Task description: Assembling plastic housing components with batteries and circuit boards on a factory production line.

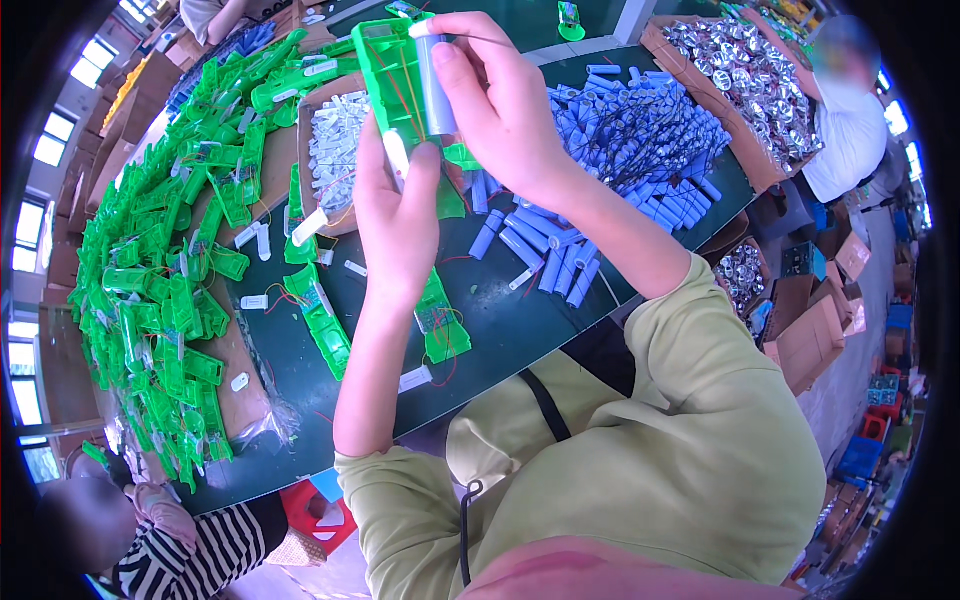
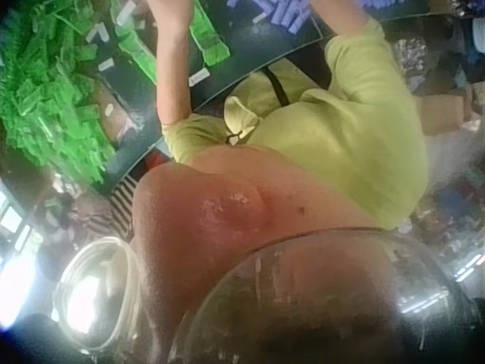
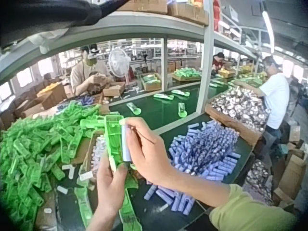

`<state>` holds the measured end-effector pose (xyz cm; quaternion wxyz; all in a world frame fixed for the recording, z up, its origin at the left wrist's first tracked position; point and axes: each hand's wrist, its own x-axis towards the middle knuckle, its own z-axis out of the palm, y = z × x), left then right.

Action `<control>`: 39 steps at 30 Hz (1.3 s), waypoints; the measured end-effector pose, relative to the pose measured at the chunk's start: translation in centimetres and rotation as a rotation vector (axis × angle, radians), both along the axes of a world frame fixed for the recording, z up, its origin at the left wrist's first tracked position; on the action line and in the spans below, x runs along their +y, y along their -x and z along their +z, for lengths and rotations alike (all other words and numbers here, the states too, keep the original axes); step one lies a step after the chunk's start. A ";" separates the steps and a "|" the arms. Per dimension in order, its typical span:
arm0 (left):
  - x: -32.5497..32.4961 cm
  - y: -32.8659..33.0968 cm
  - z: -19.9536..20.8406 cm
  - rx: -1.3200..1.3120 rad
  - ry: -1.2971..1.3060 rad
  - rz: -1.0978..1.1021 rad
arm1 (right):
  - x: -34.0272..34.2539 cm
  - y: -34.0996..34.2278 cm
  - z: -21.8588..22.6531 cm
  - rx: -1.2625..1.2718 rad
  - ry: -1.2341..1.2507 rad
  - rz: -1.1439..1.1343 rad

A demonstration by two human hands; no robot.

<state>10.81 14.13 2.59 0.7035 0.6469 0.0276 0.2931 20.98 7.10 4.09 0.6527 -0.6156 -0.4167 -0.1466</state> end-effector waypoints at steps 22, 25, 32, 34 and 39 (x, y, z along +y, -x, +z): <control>3.6 -1.1 -2.4 0.119 -0.045 0.051 | 6.1 -1.7 -4.6 -0.044 -0.071 -0.009; 5.8 0.7 -0.5 0.119 0.128 0.092 | 6.8 -2.9 -2.0 0.318 -0.040 0.353; 14.1 5.2 2.3 -0.080 0.308 0.486 | 14.2 -12.4 -7.4 -1.062 0.706 0.157; 15.1 6.5 2.6 -0.097 0.314 0.550 | 16.2 -12.7 -9.1 -1.096 0.709 0.176; 15.1 7.5 3.0 -0.108 0.357 0.583 | 18.8 -12.0 -10.3 -1.128 0.761 0.143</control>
